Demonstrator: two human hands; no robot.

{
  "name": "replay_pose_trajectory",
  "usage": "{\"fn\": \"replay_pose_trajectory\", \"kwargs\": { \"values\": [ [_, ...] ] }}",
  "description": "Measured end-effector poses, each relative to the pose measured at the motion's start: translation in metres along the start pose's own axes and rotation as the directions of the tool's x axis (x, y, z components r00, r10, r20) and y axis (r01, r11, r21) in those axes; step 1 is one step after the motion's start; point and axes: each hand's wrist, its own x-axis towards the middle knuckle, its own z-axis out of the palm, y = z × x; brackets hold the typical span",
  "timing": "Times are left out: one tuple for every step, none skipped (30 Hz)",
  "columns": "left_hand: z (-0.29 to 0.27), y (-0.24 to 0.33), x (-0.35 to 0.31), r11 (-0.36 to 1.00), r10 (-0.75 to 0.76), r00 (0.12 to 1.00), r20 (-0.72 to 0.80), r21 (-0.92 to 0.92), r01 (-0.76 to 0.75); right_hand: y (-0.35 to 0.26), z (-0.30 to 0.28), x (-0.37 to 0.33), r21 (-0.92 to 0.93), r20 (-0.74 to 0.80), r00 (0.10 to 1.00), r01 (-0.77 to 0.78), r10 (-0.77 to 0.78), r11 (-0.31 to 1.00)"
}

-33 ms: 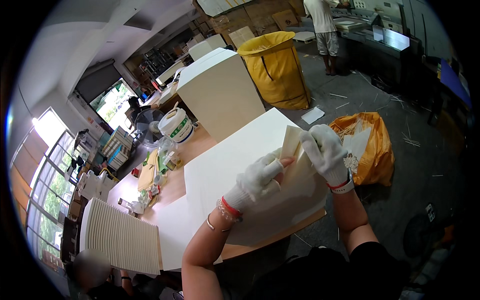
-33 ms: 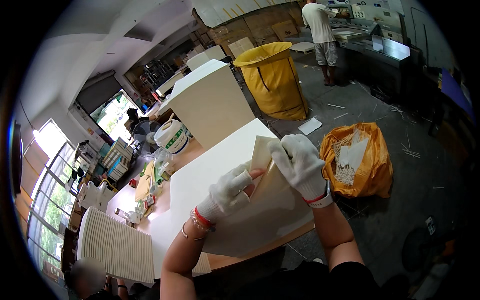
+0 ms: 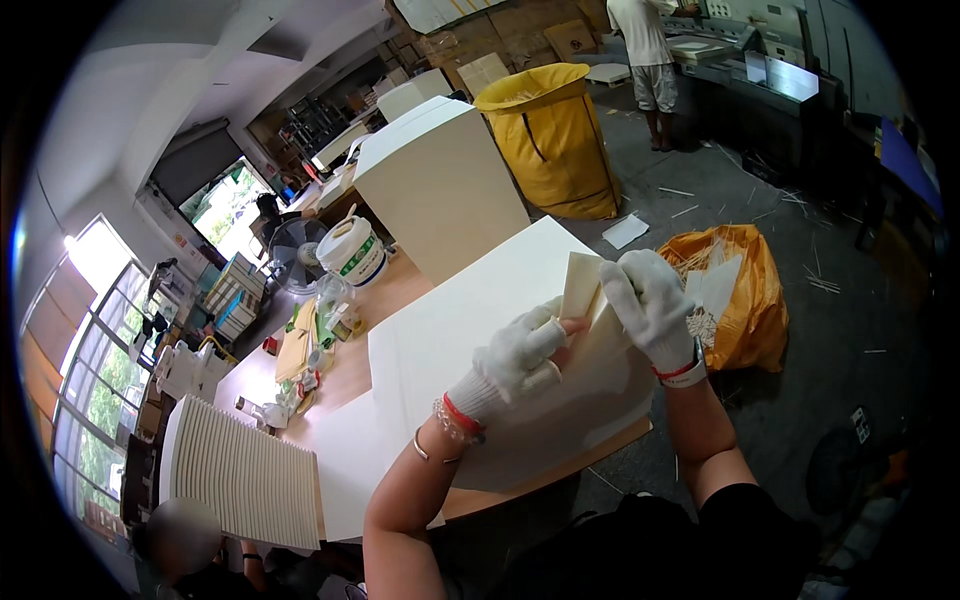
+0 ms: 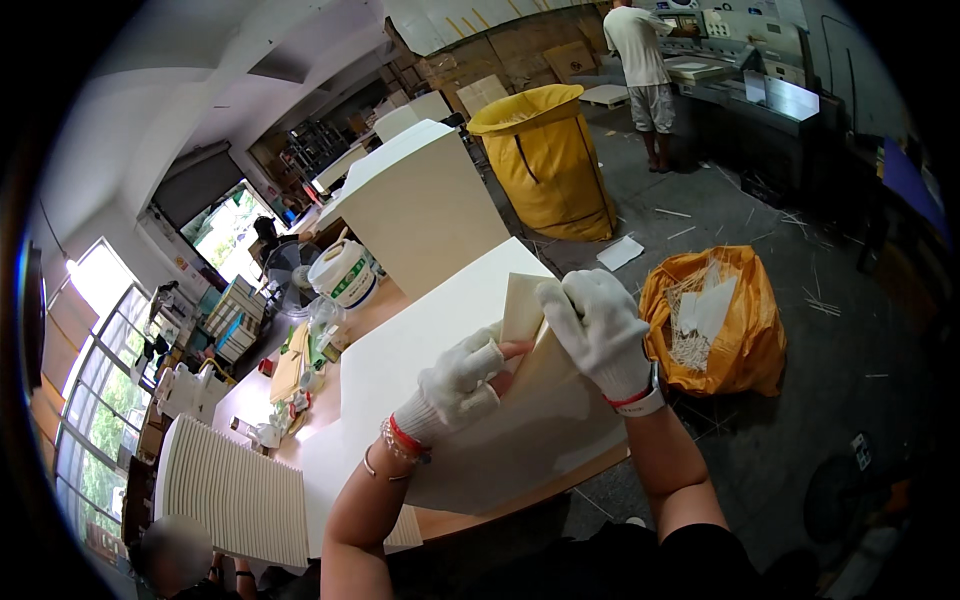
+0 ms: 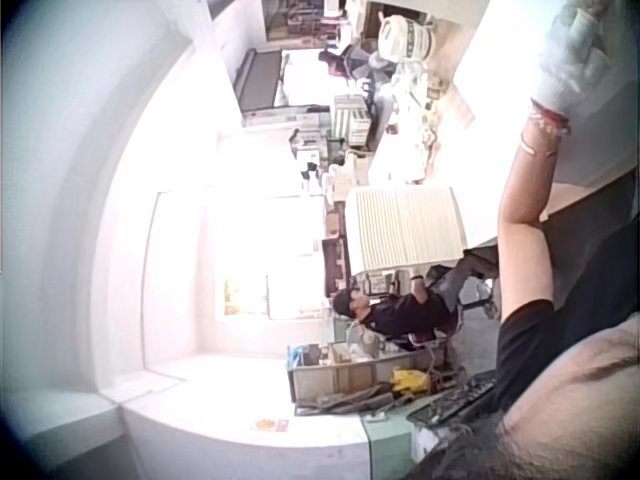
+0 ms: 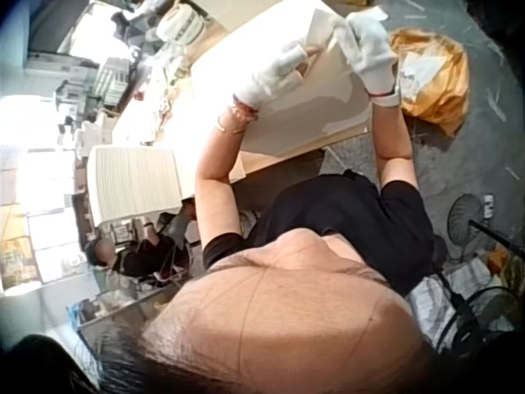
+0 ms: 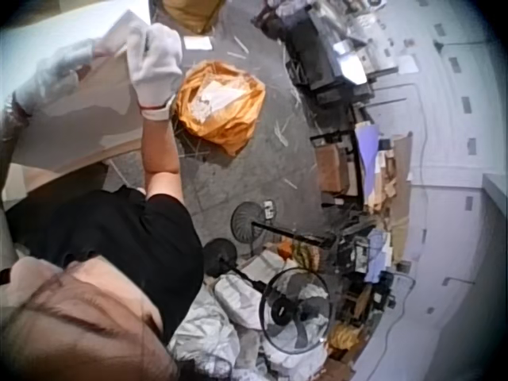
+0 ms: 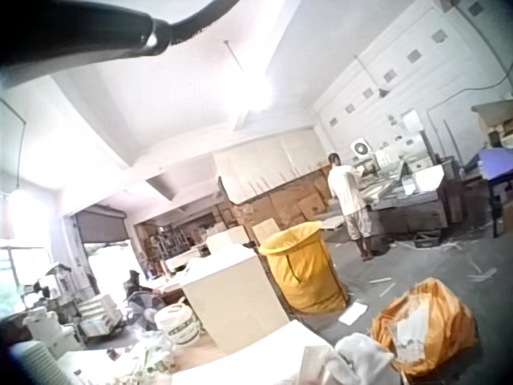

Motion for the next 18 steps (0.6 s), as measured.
{"fn": "replay_pose_trajectory", "kwargs": {
  "values": [
    [0.0,0.003,0.0,0.999,0.015,0.999,-0.031,-0.03,-0.016,-0.001,-0.001,0.001,0.009,0.021,0.999,-0.03,0.03,1.0],
    [0.001,0.005,0.001,0.998,0.03,0.998,-0.061,-0.059,-0.034,-0.002,-0.002,0.002,0.016,0.041,0.997,-0.06,0.059,0.998],
    [0.003,0.005,0.0,0.998,0.026,0.996,-0.08,-0.052,-0.03,-0.003,-0.002,0.003,0.025,0.062,0.994,-0.09,0.089,0.996],
    [0.005,0.004,-0.001,0.999,0.021,0.995,-0.098,-0.044,-0.026,-0.004,-0.002,0.003,0.005,0.048,0.996,-0.076,0.076,0.997],
    [0.006,0.003,-0.001,0.999,0.017,0.993,-0.117,-0.036,-0.021,-0.004,-0.001,0.003,-0.014,0.034,0.997,-0.062,0.062,0.998],
    [0.007,0.003,-0.001,0.998,0.027,0.99,-0.136,-0.048,-0.034,-0.005,-0.001,0.003,-0.034,0.021,0.999,-0.046,0.047,0.998],
    [0.008,0.002,-0.002,0.997,0.036,0.987,-0.155,-0.058,-0.045,-0.004,0.001,0.002,0.027,0.002,0.998,-0.065,0.065,0.998],
    [0.007,0.002,-0.003,0.996,0.044,0.984,-0.175,-0.068,-0.057,-0.002,0.005,-0.002,0.09,-0.016,0.996,-0.082,0.084,0.993],
    [0.007,0.003,-0.001,0.997,0.059,0.984,-0.17,-0.031,-0.065,0.0,0.005,-0.003,0.144,-0.028,0.994,-0.101,0.107,0.984],
    [0.005,0.007,0.002,0.997,0.074,0.983,-0.166,0.005,-0.074,-0.001,0.003,-0.002,0.157,-0.013,0.994,-0.106,0.109,0.982],
    [0.004,0.008,0.003,0.996,0.088,0.983,-0.16,0.042,-0.083,-0.003,-0.002,0.0,0.169,0.003,0.994,-0.11,0.111,0.979],
    [0.004,0.005,0.002,0.997,0.053,0.994,-0.095,0.053,-0.048,-0.006,-0.004,0.003,0.19,0.015,0.994,-0.113,0.112,0.975],
    [0.004,-0.003,-0.001,0.998,0.017,0.999,-0.029,0.066,-0.015,-0.005,-0.003,0.003,0.144,0.016,0.997,-0.076,0.074,0.987],
    [0.003,-0.004,-0.001,0.999,0.001,1.0,-0.006,0.045,0.0,-0.003,-0.001,0.002,0.096,0.019,0.999,-0.038,0.037,0.995],
    [0.003,-0.005,-0.001,1.0,-0.012,1.0,0.019,0.021,0.012,-0.001,0.0,0.0,0.043,0.026,1.0,-0.003,0.002,0.999],
    [0.002,-0.001,0.001,0.999,-0.005,1.0,0.002,-0.038,0.005,0.0,-0.001,0.0,0.033,0.048,0.999,-0.013,0.012,0.999],
    [0.001,0.003,0.003,0.995,0.002,1.0,-0.015,-0.097,-0.003,0.0,-0.002,0.0,0.023,0.07,0.997,-0.023,0.021,0.999],
    [0.002,0.006,0.003,0.997,0.007,0.999,-0.054,-0.07,-0.011,-0.001,-0.002,0.0,0.018,0.09,0.995,-0.031,0.03,0.999]
  ]
}}
